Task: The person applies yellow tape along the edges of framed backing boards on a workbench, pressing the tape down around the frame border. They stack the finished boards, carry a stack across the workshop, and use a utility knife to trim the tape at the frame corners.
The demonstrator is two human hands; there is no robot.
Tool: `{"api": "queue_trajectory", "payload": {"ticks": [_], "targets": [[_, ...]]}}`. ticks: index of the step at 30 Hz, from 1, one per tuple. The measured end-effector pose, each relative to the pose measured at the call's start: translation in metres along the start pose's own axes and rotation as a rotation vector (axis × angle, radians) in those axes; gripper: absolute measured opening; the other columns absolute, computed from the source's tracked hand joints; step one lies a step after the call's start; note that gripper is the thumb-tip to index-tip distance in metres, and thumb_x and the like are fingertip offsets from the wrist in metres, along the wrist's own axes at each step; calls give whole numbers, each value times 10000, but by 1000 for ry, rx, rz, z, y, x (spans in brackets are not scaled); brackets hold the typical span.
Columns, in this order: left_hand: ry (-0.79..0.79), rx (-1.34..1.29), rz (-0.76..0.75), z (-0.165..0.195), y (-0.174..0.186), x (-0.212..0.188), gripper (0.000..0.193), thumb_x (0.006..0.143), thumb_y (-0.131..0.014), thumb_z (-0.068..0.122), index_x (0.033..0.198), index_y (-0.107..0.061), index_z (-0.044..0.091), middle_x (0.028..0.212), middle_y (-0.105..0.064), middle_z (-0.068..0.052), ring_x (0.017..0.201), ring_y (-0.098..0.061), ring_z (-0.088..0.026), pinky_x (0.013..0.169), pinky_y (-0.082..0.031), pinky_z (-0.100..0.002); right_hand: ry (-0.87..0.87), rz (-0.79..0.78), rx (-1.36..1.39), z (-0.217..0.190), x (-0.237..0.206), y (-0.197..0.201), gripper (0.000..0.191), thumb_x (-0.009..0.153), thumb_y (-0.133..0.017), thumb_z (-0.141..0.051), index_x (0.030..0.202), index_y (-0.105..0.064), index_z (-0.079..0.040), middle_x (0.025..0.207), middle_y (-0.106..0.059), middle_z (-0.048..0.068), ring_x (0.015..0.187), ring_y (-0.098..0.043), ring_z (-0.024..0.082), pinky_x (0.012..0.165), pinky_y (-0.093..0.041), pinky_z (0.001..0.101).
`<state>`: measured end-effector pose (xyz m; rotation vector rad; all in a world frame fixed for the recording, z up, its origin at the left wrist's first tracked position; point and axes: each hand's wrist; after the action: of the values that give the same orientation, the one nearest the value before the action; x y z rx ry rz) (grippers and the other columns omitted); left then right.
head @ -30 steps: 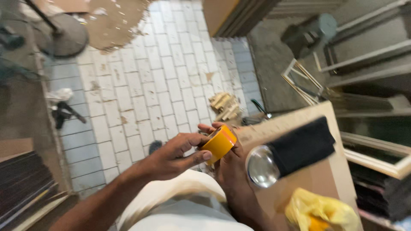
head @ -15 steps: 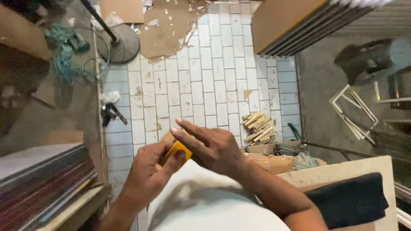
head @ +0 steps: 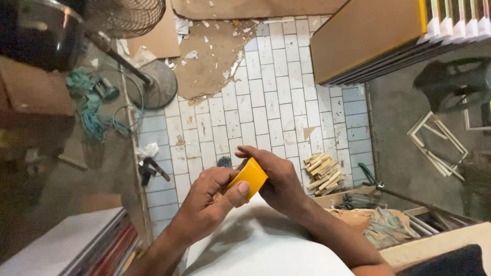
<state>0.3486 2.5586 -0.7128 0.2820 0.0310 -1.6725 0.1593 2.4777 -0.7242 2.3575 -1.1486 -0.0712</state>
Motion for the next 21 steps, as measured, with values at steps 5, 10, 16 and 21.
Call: {"api": "queue_trajectory", "payload": {"ticks": [5,10,16,21], "targets": [[-9,27,-119,3,19,94,257,994,-710,290,880,-734,61,741,-710,-19,703,-613,-163,1191,-347,-368,114,70,-509,29,64,44,620,800,-809,-116,1366,-583,-1,1147,-759,173,857,-754,294,720,-578,405],[-82,-94,-117,10,27,202,222,993,-659,218,1044,-749,21,842,-743,-35,864,-637,-160,1015,-408,-353,57,156,-363,87,136,94,585,829,-748,-24,1393,-592,-35,1168,-733,181,963,-764,309,797,-618,377],[116,-287,-187,44,31,340,302,1020,-602,223,1186,-707,-7,998,-742,-44,949,-656,-115,888,-520,-277,25,94,-76,165,238,180,589,812,-681,70,1382,-607,-60,1160,-752,152,1044,-779,286,897,-632,346],[46,-251,-177,86,31,447,351,1037,-588,216,1296,-672,-5,1037,-697,-61,979,-637,-113,887,-506,-269,10,69,67,213,319,262,559,846,-656,82,1385,-603,-56,1214,-755,153,1093,-776,283,945,-624,342]]}}
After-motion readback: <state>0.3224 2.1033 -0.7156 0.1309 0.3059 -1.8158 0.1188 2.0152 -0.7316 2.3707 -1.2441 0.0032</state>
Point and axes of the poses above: each hand's wrist, its own x-axis towards the middle knuckle, its own y-axis out of the back of the hand, z = x × y
